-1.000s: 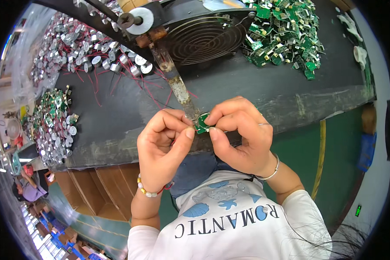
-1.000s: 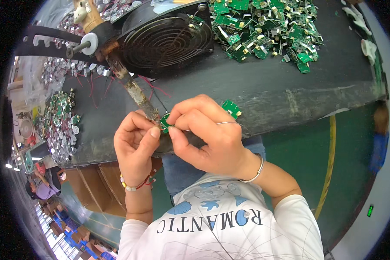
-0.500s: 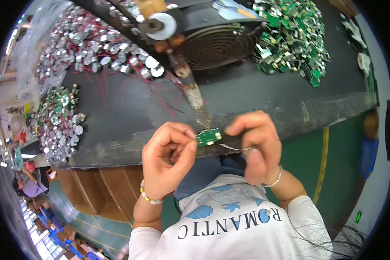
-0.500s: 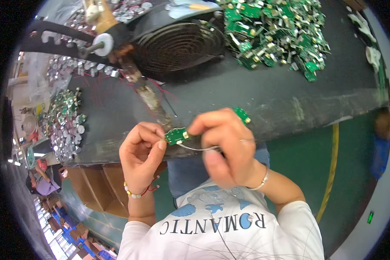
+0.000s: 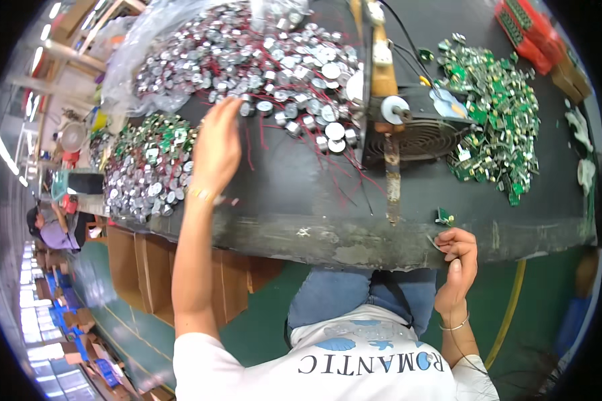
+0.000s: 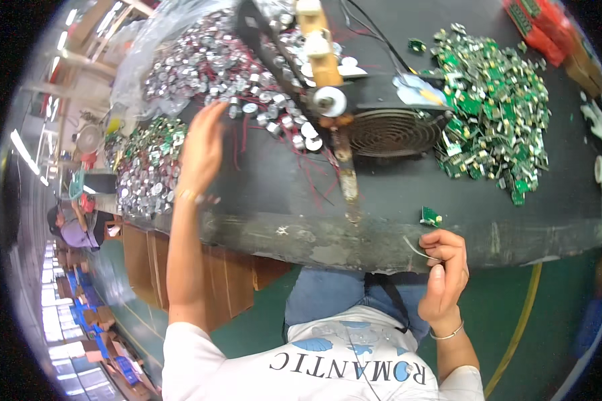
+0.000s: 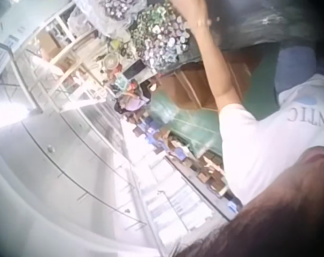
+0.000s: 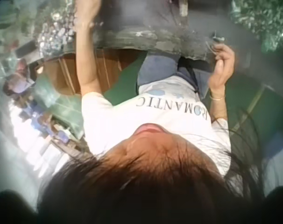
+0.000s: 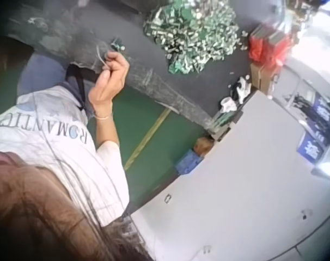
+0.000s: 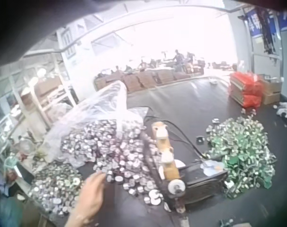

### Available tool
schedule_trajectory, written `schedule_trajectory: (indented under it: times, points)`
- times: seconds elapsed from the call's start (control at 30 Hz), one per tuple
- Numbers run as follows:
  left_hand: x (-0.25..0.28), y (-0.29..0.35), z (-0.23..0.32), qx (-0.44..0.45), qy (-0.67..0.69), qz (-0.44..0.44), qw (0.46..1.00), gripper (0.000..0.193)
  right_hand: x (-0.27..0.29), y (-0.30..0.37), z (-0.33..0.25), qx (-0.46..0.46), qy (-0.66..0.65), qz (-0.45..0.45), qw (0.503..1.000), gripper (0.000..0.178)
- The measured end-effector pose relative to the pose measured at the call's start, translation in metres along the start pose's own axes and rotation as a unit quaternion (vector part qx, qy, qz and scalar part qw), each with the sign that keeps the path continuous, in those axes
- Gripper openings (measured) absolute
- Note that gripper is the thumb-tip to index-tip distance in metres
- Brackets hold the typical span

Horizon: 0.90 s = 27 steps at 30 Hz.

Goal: The person solders wires from small electronic components onto circuit boards using solder wire against a stationary soldering iron and places the assembled units into a pile.

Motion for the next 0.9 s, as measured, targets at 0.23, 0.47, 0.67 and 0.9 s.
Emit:
schedule_trajectory:
  times: [0.23,0.47,0.67,0.9]
  points:
    - [-0.029,0.046,0.062,0.108,0.078,-0.133,0.982,0.018,-0.017,0.004,-0.018,0.07,0.129,-0.04,0.988,0.008]
    - [-0.023,0.011,0.027,0.017,-0.101,-0.005,0.995,0.041,-0.026,0.022,0.006,-0.154,-0.199,-0.03,0.967,0.009]
    - [-0.014,0.057,0.072,0.109,0.063,-0.084,0.988,0.021,-0.025,0.023,-0.019,0.064,0.117,-0.026,0.991,0.022]
    - [0.025,0.052,0.096,0.085,0.007,-0.046,0.995,0.032,-0.035,0.032,-0.017,-0.035,-0.029,-0.096,0.994,0.006]
Point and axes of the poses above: each hand's wrist, its own y-axis away from the middle knuckle, its own x-axis out of the back of the hand, z = x × y, the point moved 8 cm from there along -y, towards the middle knuckle, and after that the axes turned 9 degrees about z, right-handed, at the moved point
